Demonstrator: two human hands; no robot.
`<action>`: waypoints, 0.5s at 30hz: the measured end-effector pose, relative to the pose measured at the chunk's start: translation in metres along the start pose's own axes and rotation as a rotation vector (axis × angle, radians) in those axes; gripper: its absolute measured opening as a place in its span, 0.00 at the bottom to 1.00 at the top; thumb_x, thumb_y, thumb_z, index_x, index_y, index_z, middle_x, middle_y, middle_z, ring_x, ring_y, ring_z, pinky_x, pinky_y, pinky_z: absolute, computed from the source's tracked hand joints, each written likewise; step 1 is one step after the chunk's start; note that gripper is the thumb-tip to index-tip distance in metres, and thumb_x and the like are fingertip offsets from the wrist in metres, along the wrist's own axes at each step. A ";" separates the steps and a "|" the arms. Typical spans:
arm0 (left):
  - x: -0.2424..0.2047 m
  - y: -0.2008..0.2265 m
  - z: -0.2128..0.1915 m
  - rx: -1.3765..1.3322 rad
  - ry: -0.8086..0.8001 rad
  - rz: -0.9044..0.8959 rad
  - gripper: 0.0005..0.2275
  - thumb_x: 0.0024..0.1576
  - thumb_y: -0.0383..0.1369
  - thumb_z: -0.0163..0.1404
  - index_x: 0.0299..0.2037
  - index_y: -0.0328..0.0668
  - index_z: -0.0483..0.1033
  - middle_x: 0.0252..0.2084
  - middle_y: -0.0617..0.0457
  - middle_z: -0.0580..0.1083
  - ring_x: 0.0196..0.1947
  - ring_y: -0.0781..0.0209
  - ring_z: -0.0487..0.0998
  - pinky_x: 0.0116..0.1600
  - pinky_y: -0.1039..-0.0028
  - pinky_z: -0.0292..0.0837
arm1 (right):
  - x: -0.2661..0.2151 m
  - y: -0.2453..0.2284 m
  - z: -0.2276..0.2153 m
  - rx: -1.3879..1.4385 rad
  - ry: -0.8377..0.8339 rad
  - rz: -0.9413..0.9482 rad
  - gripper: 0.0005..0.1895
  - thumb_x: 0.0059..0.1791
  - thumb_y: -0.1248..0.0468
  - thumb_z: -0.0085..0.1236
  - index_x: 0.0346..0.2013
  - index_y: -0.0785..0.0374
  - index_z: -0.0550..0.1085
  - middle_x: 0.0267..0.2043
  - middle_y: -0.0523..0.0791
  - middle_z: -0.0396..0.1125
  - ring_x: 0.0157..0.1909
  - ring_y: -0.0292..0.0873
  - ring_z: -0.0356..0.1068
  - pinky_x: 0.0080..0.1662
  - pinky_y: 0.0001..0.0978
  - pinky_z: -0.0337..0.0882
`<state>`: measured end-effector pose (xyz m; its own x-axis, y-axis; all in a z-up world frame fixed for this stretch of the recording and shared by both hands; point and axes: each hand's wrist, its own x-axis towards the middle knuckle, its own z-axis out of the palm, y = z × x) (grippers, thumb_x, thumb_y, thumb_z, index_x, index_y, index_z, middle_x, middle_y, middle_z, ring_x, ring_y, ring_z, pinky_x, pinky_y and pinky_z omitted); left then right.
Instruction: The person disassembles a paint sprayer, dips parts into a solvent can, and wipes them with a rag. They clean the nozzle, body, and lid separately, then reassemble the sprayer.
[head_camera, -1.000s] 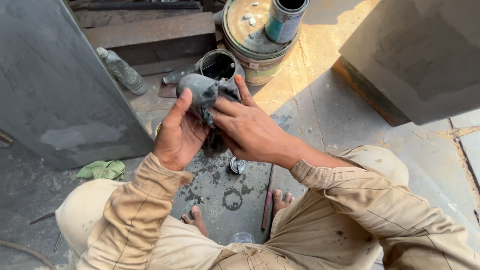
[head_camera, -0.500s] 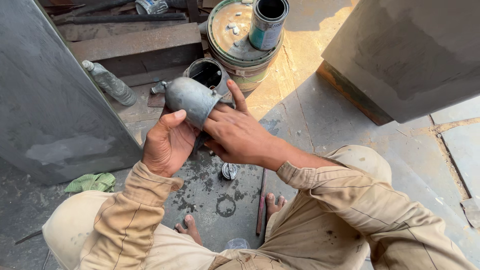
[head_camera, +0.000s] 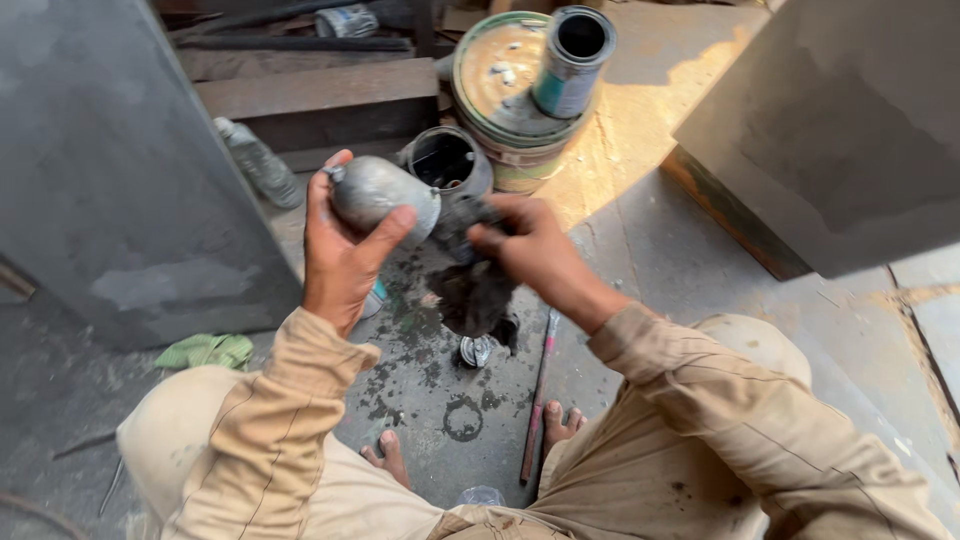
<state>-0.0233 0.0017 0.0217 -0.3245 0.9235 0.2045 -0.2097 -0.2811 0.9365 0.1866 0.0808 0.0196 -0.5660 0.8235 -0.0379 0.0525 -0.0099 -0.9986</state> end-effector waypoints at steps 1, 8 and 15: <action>0.000 0.003 -0.005 0.200 0.017 0.088 0.35 0.53 0.33 0.68 0.67 0.43 0.59 0.58 0.52 0.70 0.57 0.59 0.75 0.63 0.65 0.76 | 0.004 -0.004 -0.009 0.135 0.040 0.034 0.09 0.52 0.71 0.57 0.46 0.68 0.78 0.40 0.43 0.76 0.39 0.34 0.72 0.45 0.30 0.74; -0.008 0.016 0.001 0.960 -0.040 0.405 0.33 0.43 0.31 0.71 0.60 0.38 0.70 0.57 0.44 0.75 0.58 0.49 0.76 0.62 0.63 0.72 | -0.007 -0.037 -0.029 0.429 0.018 -0.088 0.08 0.55 0.67 0.53 0.48 0.62 0.76 0.45 0.42 0.73 0.44 0.34 0.73 0.48 0.29 0.74; -0.019 0.016 0.020 0.996 -0.194 0.449 0.33 0.39 0.25 0.66 0.60 0.36 0.73 0.56 0.43 0.75 0.58 0.45 0.75 0.62 0.61 0.71 | -0.014 -0.032 0.006 -0.540 -0.004 -0.768 0.10 0.46 0.76 0.63 0.40 0.70 0.73 0.44 0.49 0.65 0.47 0.44 0.70 0.47 0.33 0.71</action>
<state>-0.0017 -0.0154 0.0384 -0.0171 0.8400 0.5424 0.7543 -0.3452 0.5584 0.1883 0.0662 0.0519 -0.6070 0.4929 0.6234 0.0373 0.8012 -0.5972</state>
